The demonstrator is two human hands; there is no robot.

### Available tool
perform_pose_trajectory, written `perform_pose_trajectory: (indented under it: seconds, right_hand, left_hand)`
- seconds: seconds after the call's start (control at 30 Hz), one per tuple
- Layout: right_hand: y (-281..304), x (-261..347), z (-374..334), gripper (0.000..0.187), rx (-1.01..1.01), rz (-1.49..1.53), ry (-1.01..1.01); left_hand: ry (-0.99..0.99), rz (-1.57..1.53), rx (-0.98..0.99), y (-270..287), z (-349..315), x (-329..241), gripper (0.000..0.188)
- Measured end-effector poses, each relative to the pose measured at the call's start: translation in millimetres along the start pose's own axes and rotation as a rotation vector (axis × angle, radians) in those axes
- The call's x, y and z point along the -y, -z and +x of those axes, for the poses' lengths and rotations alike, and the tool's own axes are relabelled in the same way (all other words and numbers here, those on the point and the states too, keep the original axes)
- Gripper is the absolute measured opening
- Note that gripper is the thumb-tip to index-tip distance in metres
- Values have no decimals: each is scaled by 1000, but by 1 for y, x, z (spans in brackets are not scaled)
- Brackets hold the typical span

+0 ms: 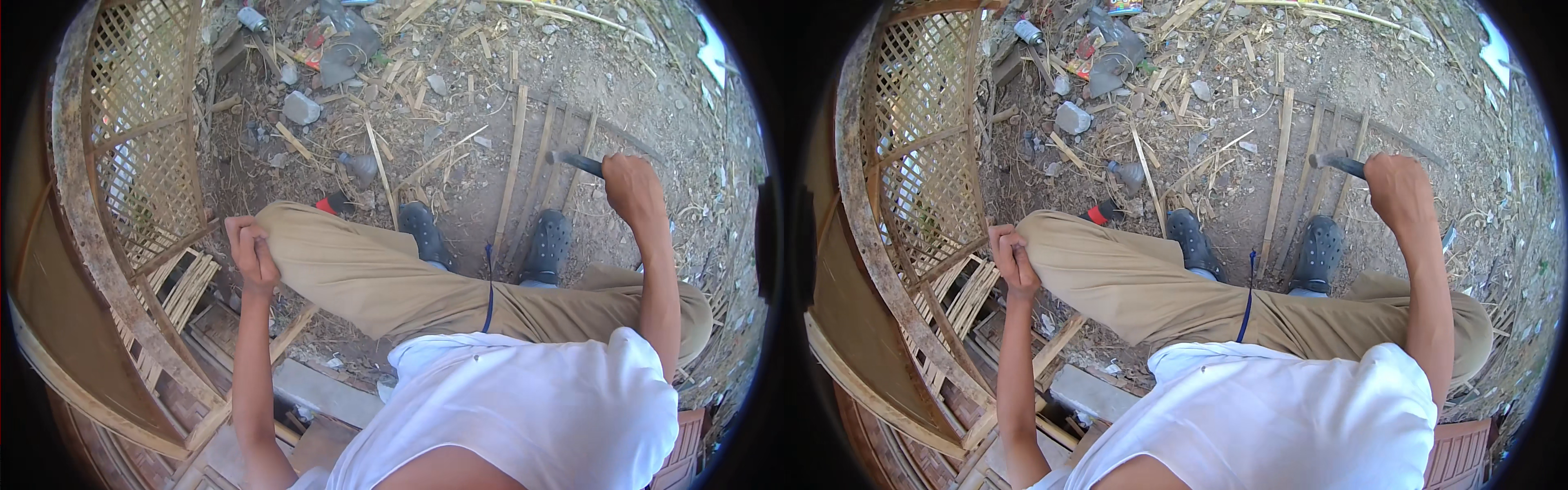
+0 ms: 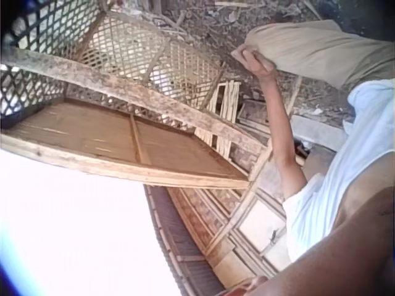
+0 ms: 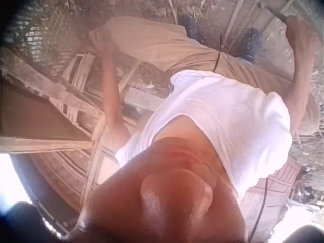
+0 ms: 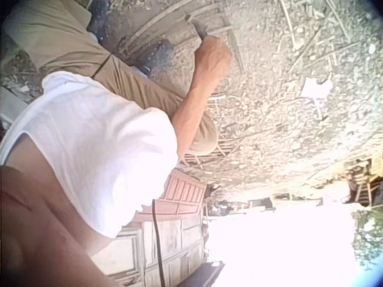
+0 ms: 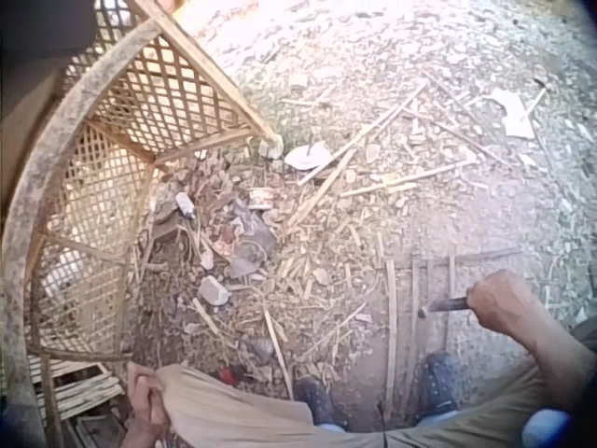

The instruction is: The person strips a long bamboo piece using a knife and then aligns the resulting bamboo strips into a parallel group, using a hammer to tap a small nail into them.

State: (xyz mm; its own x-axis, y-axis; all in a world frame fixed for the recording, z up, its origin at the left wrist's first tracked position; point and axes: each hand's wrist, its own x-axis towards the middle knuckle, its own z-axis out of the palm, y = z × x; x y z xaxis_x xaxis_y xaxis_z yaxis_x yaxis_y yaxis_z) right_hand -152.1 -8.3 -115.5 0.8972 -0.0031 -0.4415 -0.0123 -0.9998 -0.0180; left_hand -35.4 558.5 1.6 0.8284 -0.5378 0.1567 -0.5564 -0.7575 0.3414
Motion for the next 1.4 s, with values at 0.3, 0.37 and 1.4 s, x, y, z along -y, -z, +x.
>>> perform_pose_trajectory:
  seconds: [0.3,0.37,1.4]
  right_hand:
    - [165,6,-66,12,-89,80,98]
    - [173,-2,-73,12,-166,59,78]
    - [179,5,23,25,499,560,-38]
  left_hand:
    - [43,184,85,-3,26,-57,12]
    - [111,97,83,-10,43,-77,10]
    - [404,133,801,-62,59,-170,12]
